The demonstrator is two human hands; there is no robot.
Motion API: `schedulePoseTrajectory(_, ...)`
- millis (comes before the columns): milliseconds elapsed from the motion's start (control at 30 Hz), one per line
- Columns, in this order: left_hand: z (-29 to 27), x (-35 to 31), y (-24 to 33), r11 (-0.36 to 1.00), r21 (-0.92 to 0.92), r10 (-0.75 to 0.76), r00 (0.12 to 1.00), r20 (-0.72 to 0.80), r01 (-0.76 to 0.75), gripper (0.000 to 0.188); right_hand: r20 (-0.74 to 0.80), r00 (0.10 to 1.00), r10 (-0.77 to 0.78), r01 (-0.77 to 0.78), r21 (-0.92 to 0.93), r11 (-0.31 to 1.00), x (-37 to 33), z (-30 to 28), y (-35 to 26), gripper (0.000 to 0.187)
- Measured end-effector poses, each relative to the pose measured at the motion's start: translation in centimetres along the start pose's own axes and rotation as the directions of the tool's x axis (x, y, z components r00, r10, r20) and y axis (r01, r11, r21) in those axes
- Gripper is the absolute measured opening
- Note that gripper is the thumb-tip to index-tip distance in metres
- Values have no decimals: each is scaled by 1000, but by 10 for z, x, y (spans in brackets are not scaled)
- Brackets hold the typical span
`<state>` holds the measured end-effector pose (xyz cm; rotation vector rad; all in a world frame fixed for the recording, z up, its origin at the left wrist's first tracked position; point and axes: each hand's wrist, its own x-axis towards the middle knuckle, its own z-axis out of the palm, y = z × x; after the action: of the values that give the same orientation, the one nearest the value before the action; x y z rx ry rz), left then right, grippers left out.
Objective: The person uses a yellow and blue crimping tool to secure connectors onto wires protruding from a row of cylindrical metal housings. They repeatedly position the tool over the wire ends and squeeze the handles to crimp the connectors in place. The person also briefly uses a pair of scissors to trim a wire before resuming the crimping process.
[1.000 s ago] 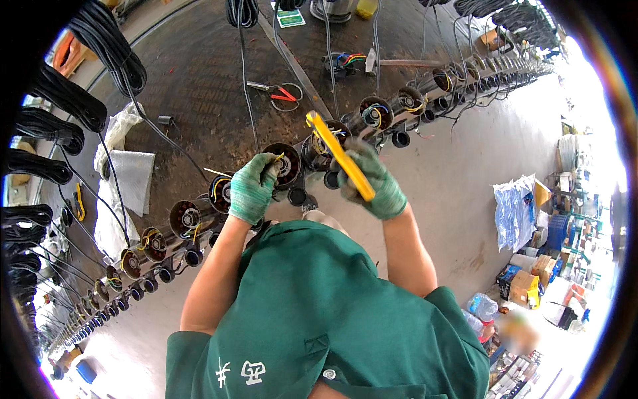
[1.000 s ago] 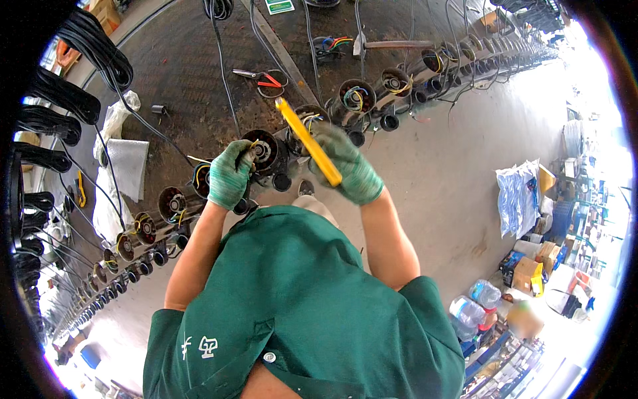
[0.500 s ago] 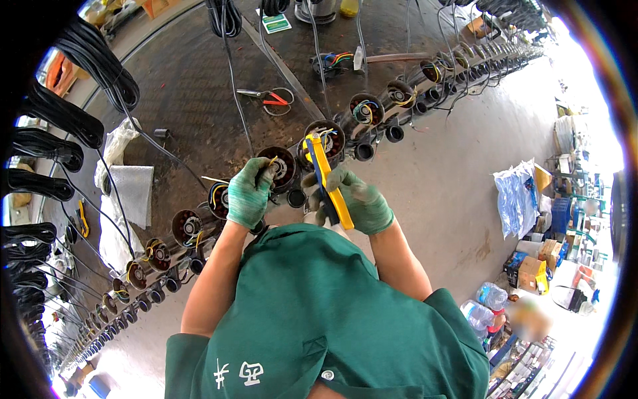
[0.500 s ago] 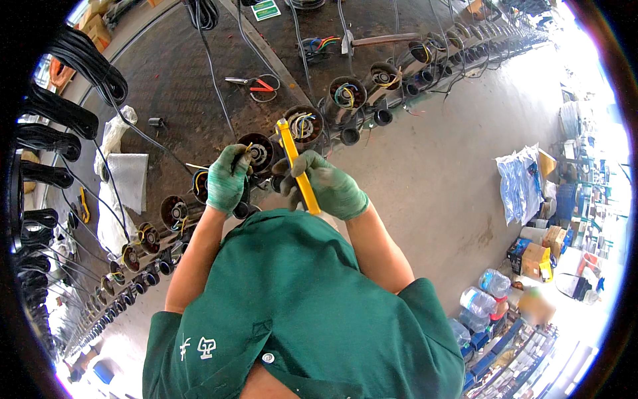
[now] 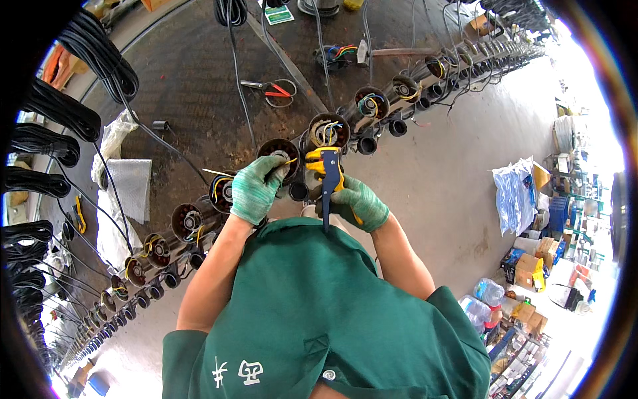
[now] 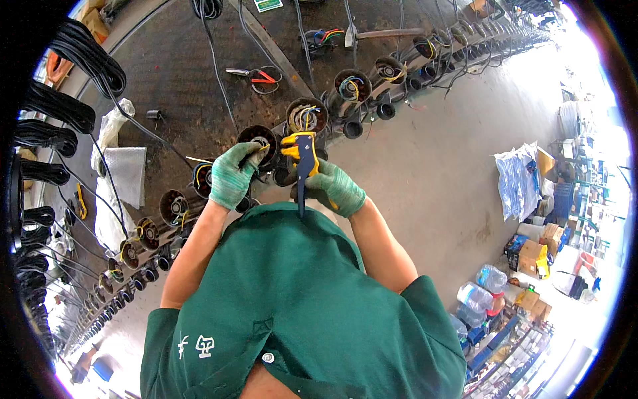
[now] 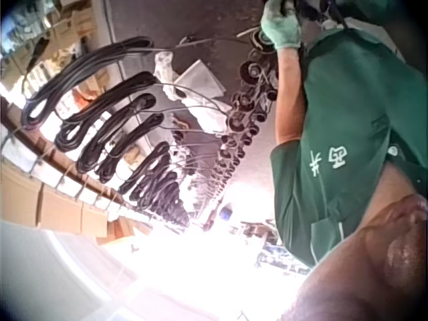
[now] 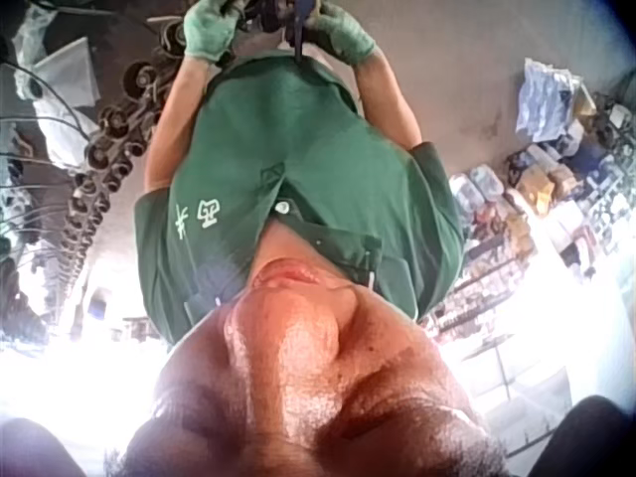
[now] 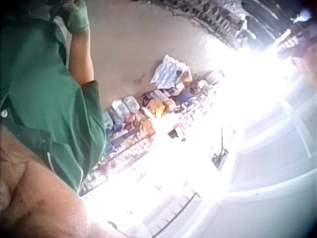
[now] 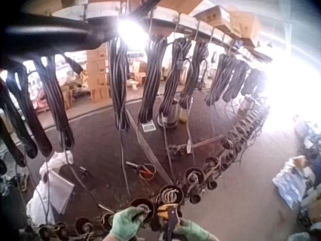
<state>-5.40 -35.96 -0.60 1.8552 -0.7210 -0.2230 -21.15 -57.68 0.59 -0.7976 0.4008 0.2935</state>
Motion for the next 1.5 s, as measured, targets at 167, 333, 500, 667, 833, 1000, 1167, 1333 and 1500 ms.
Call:
schedulePoseTrajectory(167, 0, -2, -1, 1000, 18, -19, 999, 31, 19, 20, 32, 996, 86, -87, 10, 996, -4, 37, -4, 64)
schedulePoseTrajectory(333, -1, -2, 2, 999, 13, -45, 998, 39, 45, 21, 32, 995, 99, -99, 5, 995, 2, 34, -1, 56)
schedulePoseTrajectory(500, -1, -1, -4, 998, 62, -31, 997, 73, 27, 21, -36, 998, 46, -54, -258, 965, 4, 30, -1, 73)
schedulePoseTrajectory(667, -3, 2, -1, 992, 125, -10, 994, 112, -4, 21, -50, 999, 5, -22, -351, 936, 3, 30, -5, 68)
schedulePoseTrajectory(833, -6, 3, 2, 983, 173, 36, 989, 146, -61, 22, -48, 998, 29, -42, -288, 957, 2, 29, 2, 53)
schedulePoseTrajectory(1000, -7, 2, 3, 973, 202, 75, 982, 176, -111, 22, -71, 993, 99, -111, -186, 976, -5, 30, -10, 43)
schedulePoseTrajectory(1167, -4, 2, 2, 986, 157, 39, 994, 105, -55, 20, -38, 999, 2, 3, 151, 988, -8, 30, 10, 46)
schedulePoseTrajectory(1333, -9, 0, 2, 998, 63, 3, 992, 130, -11, 24, -46, 999, -21, 24, 61, 998, -10, 29, 4, 51)
schedulePoseTrajectory(1500, -35, 1, -8, 900, -337, -190, 945, 266, 275, 32, -75, 994, -84, 86, 16, 996, -13, 33, -2, 54)
